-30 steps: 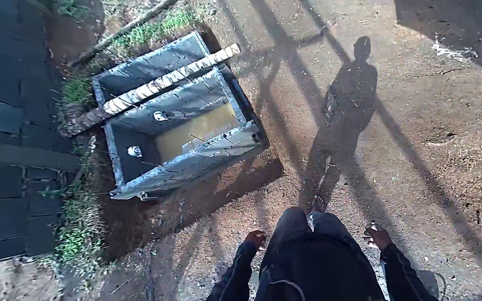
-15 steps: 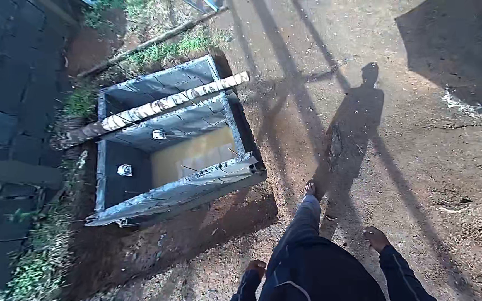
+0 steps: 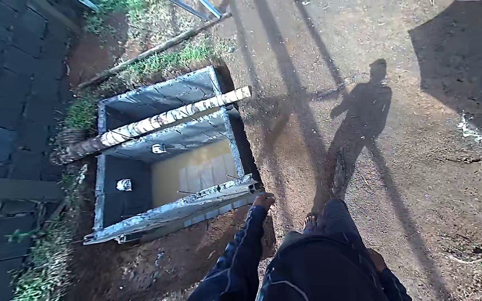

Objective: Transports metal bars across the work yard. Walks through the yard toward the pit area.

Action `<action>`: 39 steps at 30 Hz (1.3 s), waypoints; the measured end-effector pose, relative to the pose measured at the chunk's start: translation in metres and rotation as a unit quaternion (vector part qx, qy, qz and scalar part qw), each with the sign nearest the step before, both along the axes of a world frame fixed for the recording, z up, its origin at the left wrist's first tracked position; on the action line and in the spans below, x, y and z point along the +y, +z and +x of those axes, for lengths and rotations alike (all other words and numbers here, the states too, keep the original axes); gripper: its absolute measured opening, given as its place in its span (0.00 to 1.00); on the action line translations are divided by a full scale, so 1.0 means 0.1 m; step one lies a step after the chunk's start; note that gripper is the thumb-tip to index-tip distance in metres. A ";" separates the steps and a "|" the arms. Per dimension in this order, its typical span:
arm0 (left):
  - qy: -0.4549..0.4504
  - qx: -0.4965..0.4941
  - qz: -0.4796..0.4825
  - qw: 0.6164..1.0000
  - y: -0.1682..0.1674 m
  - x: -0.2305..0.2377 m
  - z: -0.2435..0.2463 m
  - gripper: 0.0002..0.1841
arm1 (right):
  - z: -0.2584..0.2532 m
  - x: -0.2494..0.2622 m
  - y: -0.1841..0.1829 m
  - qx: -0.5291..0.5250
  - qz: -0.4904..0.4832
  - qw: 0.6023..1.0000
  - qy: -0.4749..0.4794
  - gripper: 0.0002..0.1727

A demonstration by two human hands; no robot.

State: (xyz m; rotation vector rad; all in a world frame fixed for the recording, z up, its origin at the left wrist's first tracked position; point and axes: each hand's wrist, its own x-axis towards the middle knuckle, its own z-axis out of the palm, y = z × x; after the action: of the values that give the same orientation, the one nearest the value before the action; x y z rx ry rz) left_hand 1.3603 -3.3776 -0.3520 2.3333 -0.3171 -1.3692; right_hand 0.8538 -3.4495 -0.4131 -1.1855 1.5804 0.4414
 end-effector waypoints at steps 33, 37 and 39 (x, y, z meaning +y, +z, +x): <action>0.046 0.095 0.166 0.980 -1.06 -3.93 2.27 0.20 | 4.56 -7.27 -0.91 -0.039 0.036 0.996 0.073 0.26; -0.018 0.070 0.253 0.965 -1.42 -4.72 3.33 0.20 | 4.24 -7.34 -1.14 0.064 0.060 0.996 0.028 0.25; -0.028 0.023 0.214 0.976 -1.54 -5.32 3.93 0.17 | 4.17 -7.49 -1.32 0.080 0.063 0.995 0.018 0.24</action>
State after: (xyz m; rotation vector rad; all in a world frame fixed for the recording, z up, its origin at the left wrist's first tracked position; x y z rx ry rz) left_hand 1.7531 -3.9100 -0.5060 2.6438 -0.0774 -1.6492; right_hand 1.2707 -4.1982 -0.5453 -1.1054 1.6445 0.6646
